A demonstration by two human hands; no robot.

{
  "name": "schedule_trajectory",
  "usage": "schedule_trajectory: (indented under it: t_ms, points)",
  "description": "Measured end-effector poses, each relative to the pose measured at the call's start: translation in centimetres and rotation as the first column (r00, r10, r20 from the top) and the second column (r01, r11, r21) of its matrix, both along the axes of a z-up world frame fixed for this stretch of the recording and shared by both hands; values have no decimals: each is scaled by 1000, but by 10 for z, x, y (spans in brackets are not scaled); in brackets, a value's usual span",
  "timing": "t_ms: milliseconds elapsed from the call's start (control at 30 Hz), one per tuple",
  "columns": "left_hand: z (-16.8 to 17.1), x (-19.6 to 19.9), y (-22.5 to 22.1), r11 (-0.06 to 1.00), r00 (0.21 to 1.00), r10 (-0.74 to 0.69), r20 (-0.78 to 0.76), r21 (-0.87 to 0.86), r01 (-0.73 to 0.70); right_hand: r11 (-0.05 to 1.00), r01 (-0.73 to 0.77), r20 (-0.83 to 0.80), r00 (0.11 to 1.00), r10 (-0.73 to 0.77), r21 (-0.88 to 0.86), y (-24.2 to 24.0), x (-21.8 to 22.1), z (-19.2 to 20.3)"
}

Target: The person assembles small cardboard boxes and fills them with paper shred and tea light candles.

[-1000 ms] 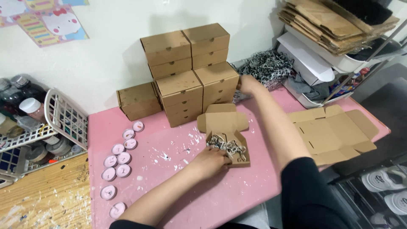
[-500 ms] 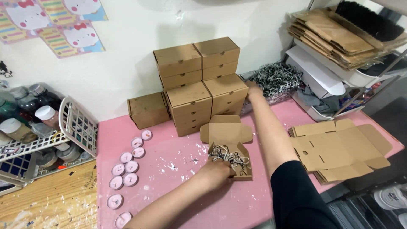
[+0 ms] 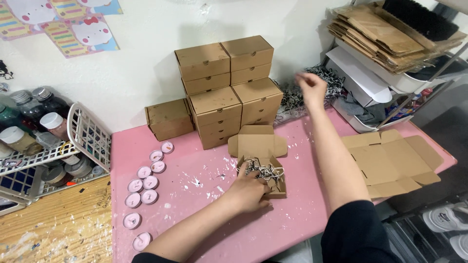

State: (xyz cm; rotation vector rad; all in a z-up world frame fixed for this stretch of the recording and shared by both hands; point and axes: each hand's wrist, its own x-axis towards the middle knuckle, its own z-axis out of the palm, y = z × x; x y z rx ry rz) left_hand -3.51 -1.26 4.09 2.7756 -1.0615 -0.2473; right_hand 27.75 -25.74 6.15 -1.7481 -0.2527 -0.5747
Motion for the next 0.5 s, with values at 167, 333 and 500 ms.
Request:
schedule_trajectory:
  t_ms: [167,333,500]
  points:
    - [25,4,11,995,999,-39,-12,-91,37,878,-103,54,995,87,468,-9,-59,11]
    - [27,25,36,937,999,-9,35,-349,21,870,-126,-9,989,149,477,14,-128,11]
    - [71,34,65,807,982,172,-72,-562,-183,839,-344,20,928,371,422,58,-178,-10]
